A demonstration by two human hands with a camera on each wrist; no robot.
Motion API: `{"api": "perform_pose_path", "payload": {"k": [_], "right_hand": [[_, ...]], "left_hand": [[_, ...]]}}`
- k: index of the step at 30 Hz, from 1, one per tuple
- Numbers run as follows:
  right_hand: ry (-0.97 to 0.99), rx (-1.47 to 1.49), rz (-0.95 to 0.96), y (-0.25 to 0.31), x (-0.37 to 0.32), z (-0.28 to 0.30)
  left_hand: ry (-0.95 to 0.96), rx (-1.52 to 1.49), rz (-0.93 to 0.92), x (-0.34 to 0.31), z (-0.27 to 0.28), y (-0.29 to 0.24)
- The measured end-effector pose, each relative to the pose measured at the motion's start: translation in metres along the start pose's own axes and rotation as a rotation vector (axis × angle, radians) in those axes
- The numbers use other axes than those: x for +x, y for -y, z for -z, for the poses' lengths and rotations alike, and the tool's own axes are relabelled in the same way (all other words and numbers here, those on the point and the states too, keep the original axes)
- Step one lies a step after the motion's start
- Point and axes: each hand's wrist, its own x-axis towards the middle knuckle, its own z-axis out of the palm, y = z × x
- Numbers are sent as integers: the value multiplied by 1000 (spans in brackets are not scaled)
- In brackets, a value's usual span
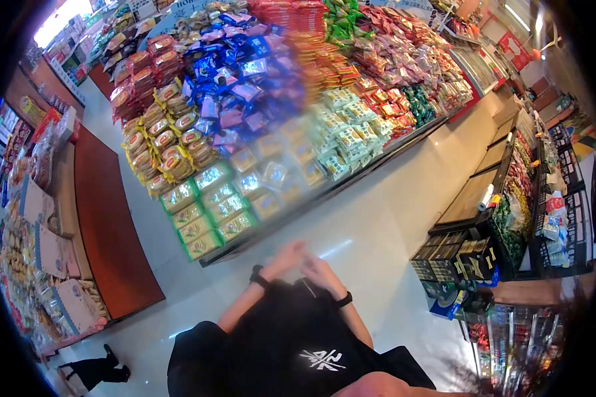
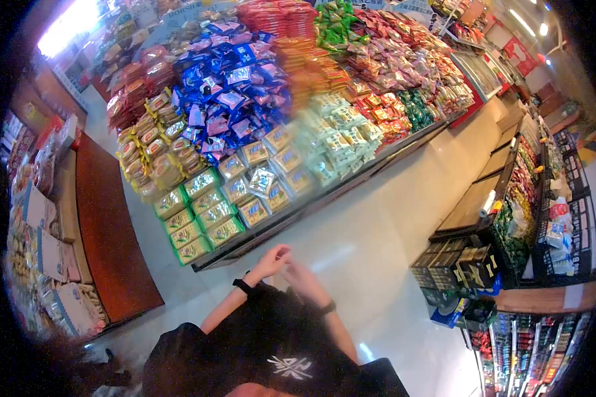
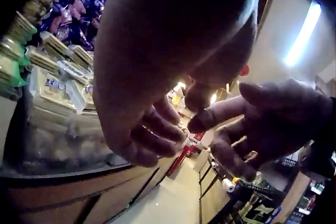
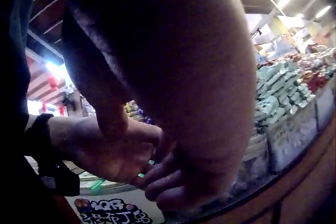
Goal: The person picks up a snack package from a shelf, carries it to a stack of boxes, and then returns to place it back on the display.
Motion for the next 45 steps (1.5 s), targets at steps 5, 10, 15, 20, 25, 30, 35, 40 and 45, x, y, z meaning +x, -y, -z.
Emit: {"api": "perform_pose_path", "payload": {"k": [5,10,15,20,25,30,35,40,45], "right_hand": [[15,173,-123,27,29,9],[-2,28,-8,-11,61,22],[74,82,-85,-39,119,65],[6,157,-55,-33,159,112],[50,252,-51,-35,177,157],[105,266,-36,-40,193,193],[71,0,269,-52,210,194],[154,85,250,-27,227,184],[195,63,158,-26,245,161]], "left_hand": [[-146,-122,79,44,20,9],[-297,-205,163,95,41,35],[-473,-803,161,112,59,-12],[-624,-801,260,133,67,-52],[-834,-633,483,162,63,-82],[-991,-756,365,177,46,-94],[-1076,-794,367,167,35,-85],[-937,-483,368,152,35,-61],[-916,-722,420,154,55,-115]]}}
